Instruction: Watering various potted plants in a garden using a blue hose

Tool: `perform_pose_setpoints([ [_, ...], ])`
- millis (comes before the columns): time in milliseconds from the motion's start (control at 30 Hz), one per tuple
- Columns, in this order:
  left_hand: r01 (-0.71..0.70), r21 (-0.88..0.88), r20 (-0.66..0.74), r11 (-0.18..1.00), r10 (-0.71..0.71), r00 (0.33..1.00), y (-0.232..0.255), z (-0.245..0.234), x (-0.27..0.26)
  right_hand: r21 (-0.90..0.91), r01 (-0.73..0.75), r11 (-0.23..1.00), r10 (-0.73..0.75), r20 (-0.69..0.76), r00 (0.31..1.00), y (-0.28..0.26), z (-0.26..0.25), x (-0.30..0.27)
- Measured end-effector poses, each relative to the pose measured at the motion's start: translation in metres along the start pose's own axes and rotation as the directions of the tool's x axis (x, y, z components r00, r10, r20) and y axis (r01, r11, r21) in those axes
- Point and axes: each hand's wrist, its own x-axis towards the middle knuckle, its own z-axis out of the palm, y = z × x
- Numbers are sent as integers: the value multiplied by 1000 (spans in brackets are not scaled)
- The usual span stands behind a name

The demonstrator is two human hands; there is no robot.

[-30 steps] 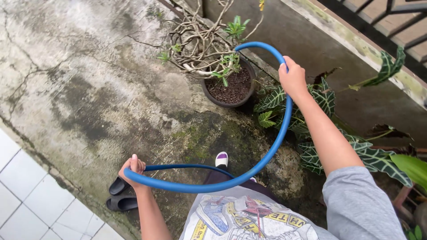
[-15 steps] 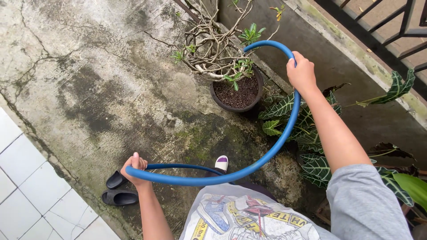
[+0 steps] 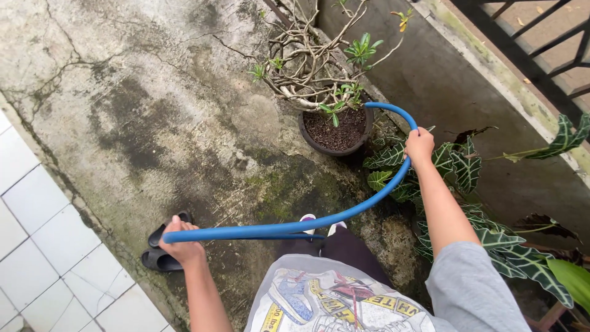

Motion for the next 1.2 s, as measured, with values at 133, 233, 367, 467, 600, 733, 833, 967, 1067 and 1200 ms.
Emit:
perform_pose_setpoints([
  [133,80,-66,-118,995,-88,989,-38,-1,-38,34,-39,999,37,62,997,19,14,3],
  [233,171,-24,-129,985,-172,977,-36,30,-67,26,-52,998,49,103,994,14,15,11],
  [367,221,-10,-127,975,-220,967,-40,63,-90,70,-67,995,54,174,983,17,12,32],
  [467,216,37,-84,976,-212,974,-44,100,-99,94,-98,991,75,222,972,19,12,54],
  [600,166,207,-16,964,-167,986,-44,152,-119,77,-138,987,108,304,947,33,26,95],
  [733,147,257,-3,955,-151,988,-59,173,-135,72,-148,986,114,345,932,15,28,117],
  [833,155,317,-6,936,-161,987,-60,185,-147,40,-141,989,115,381,918,18,40,141],
  [967,175,371,-62,912,-164,984,-61,196,-161,6,-112,994,99,414,905,28,59,169],
  [1067,182,367,-95,912,-158,983,-67,195,-171,-31,-91,995,95,431,897,24,65,177],
  [1200,163,389,-97,907,-135,986,-75,191,-180,-52,-53,997,71,441,895,8,75,179],
])
